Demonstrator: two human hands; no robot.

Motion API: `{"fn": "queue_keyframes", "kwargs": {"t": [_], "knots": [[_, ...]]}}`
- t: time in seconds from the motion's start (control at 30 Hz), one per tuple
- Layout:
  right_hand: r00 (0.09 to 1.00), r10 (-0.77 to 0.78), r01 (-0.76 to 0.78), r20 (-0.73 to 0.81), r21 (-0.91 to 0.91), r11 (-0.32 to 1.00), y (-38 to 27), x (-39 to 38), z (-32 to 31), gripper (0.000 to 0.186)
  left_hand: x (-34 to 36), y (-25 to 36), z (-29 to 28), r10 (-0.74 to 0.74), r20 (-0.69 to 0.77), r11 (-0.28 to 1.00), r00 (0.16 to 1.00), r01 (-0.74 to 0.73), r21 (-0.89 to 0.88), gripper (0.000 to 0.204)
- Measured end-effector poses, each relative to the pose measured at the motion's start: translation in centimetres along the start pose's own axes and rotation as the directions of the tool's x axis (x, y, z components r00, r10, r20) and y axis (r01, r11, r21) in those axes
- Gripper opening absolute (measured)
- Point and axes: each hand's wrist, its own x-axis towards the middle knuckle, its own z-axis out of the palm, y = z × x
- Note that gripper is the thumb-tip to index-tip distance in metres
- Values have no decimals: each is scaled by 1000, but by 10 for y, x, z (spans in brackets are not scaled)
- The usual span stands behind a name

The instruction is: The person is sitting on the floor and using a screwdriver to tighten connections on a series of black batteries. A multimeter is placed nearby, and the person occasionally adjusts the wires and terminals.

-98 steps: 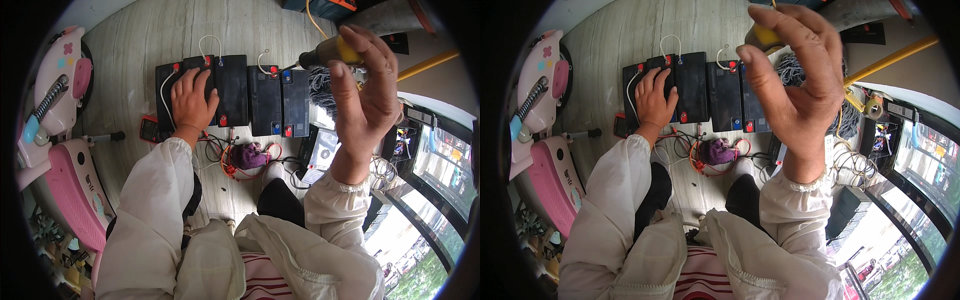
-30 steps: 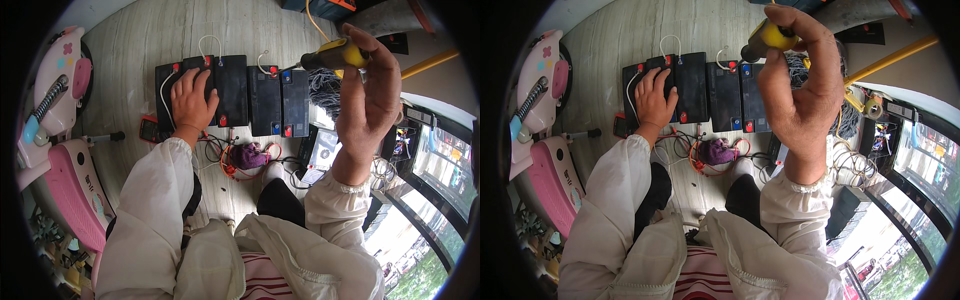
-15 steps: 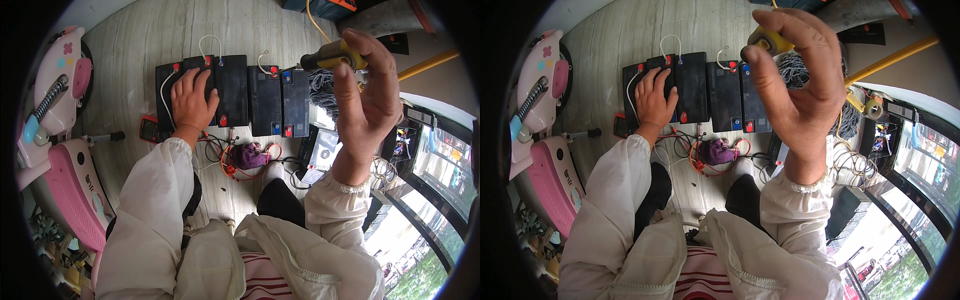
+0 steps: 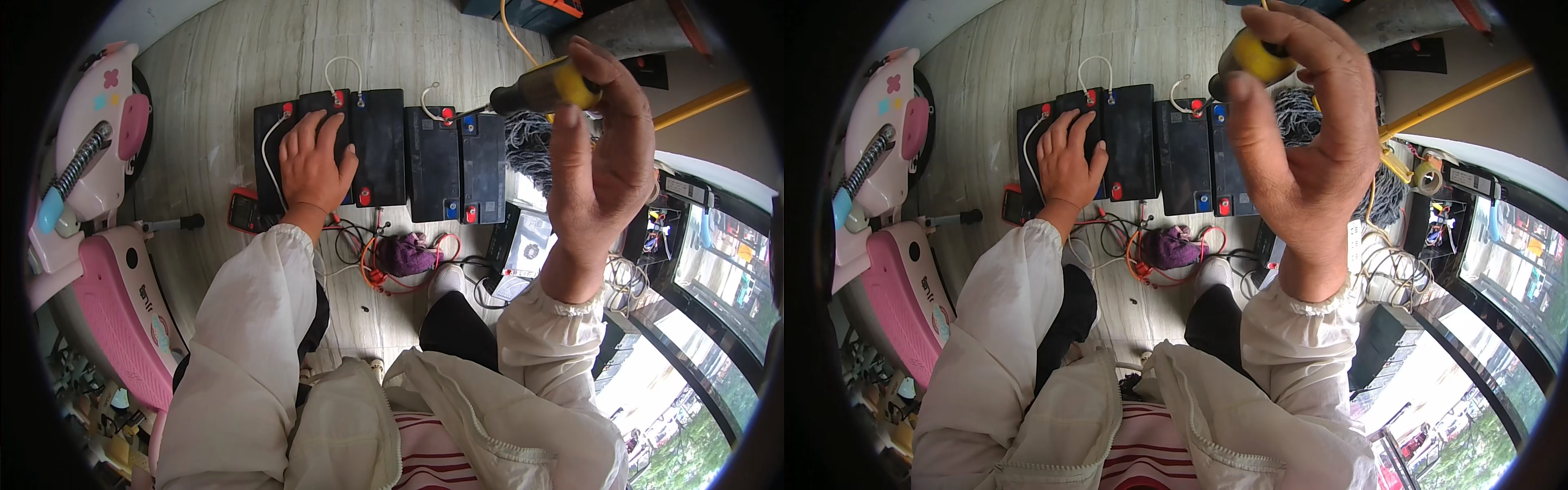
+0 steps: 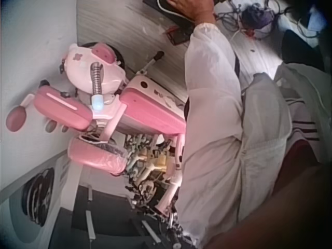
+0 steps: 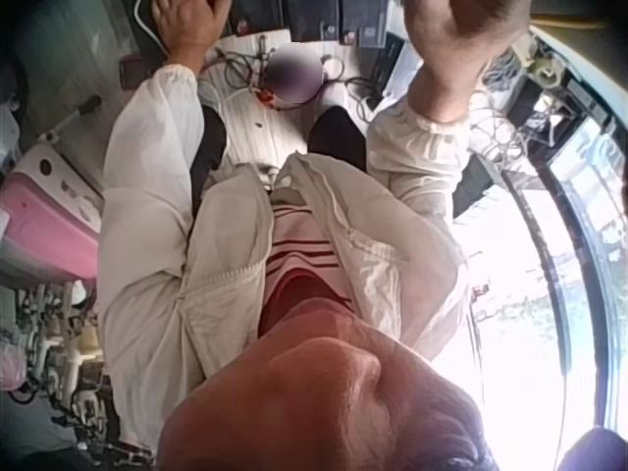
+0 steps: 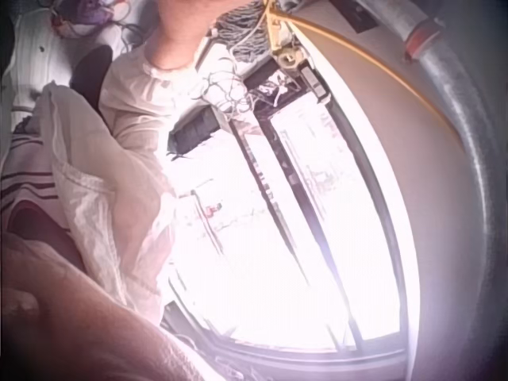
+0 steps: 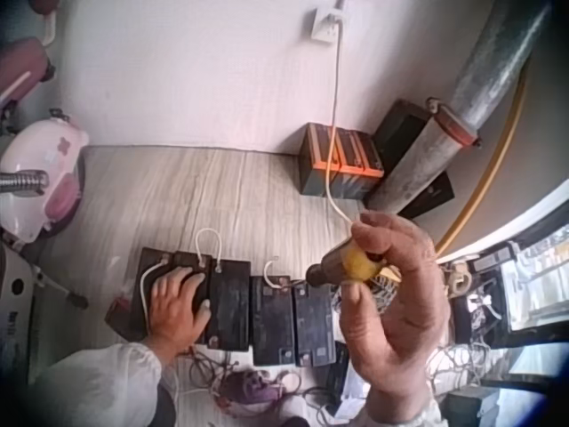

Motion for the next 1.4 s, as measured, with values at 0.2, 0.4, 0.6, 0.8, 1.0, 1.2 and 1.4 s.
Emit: {"fn": "queue_keyframes", "kwargs": {"t": [0.2,0.4,0.6,0.8,1.0,1.2,1.4], "knots": [[995,-48,63,85,-178,982,-3,4,-7,29,1,0,0,7,-5,1000,1000,-7,6,50],[998,-47,44,40,78,996,6,6,-4,27,3,1,2,11,-8,1000,1000,-11,-4,51],[997,64,-59,32,-140,988,-8,3,-2,30,-1,-1,0,14,-12,1000,1000,-14,-2,50],[972,226,-214,61,-158,964,-23,7,-6,28,-1,1,-3,18,-13,1000,1000,-18,-7,49],[896,397,-368,199,-171,914,-67,31,-5,25,-6,-10,1,101,-36,992,994,-98,81,50],[908,388,-364,156,-160,917,-40,13,-16,29,36,-6,-66,-4,608,1000,794,20,-20,49],[904,425,-385,48,-341,858,-52,-12,-16,30,13,-8,-126,27,639,999,769,-38,3,49]]}}
